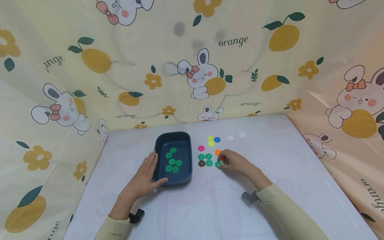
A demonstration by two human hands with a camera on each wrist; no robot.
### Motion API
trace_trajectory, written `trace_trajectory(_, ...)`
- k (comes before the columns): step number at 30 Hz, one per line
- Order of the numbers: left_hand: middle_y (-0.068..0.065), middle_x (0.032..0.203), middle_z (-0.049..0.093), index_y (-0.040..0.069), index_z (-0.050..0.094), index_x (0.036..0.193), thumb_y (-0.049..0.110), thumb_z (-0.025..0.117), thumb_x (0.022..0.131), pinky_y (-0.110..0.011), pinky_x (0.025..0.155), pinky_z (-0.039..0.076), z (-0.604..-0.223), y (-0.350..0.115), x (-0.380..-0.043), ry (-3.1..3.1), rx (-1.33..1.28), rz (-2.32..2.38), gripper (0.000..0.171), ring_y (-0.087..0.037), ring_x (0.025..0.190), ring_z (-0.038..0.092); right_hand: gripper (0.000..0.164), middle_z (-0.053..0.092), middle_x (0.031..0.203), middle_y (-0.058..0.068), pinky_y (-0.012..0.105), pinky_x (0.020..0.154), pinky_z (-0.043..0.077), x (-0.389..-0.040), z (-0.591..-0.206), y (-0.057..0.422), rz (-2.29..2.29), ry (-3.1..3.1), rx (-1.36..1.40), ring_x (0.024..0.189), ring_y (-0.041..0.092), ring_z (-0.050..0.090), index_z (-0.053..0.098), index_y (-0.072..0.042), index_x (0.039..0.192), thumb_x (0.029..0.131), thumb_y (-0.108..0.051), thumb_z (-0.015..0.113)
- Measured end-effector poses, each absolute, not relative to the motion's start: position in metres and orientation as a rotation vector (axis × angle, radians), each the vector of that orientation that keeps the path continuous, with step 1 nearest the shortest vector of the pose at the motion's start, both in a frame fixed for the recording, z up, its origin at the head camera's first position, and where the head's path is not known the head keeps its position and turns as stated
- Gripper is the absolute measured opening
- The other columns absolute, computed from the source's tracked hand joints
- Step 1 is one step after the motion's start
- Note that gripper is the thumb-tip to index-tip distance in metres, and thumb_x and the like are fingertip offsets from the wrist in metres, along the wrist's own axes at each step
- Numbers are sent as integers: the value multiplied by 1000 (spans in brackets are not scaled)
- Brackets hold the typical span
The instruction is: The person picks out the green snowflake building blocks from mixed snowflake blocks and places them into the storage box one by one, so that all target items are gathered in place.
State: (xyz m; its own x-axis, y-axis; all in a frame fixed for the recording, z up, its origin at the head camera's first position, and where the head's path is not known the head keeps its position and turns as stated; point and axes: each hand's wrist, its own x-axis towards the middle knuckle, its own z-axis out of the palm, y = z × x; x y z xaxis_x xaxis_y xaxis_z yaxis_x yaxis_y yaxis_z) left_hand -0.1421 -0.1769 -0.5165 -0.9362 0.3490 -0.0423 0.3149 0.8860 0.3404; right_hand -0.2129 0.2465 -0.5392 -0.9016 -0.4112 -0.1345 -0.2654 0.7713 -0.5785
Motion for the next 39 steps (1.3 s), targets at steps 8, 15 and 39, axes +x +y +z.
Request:
trace_trajectory(8,-9,181,-6,5,1,172,77,60,96,-46,136,4,-516,-177,-142,2952,528,504,120,-25,167,-4,31,63,99,1,32,79,55,-212,-536,243,-860,2704,-506,90,20,56,70,-11,112,90,-18,89)
trace_trajectory(15,-9,181,-6,5,1,172,78,60,95,-46,136,4,-517,-177,-142,2949,523,505,121,-26,167,-3,31,64,101,1,30,78,55,-209,-536,241,-916,2684,-544,90,19,57,66,-11,111,90,-13,89)
trace_trajectory(39,-9,181,-6,5,1,172,78,60,96,-46,136,4,-517,-178,-141,2960,534,515,120,-25,167,-5,19,67,94,-6,26,74,53,-211,-526,240,-1031,2658,-731,86,15,58,69,-14,108,96,-5,80)
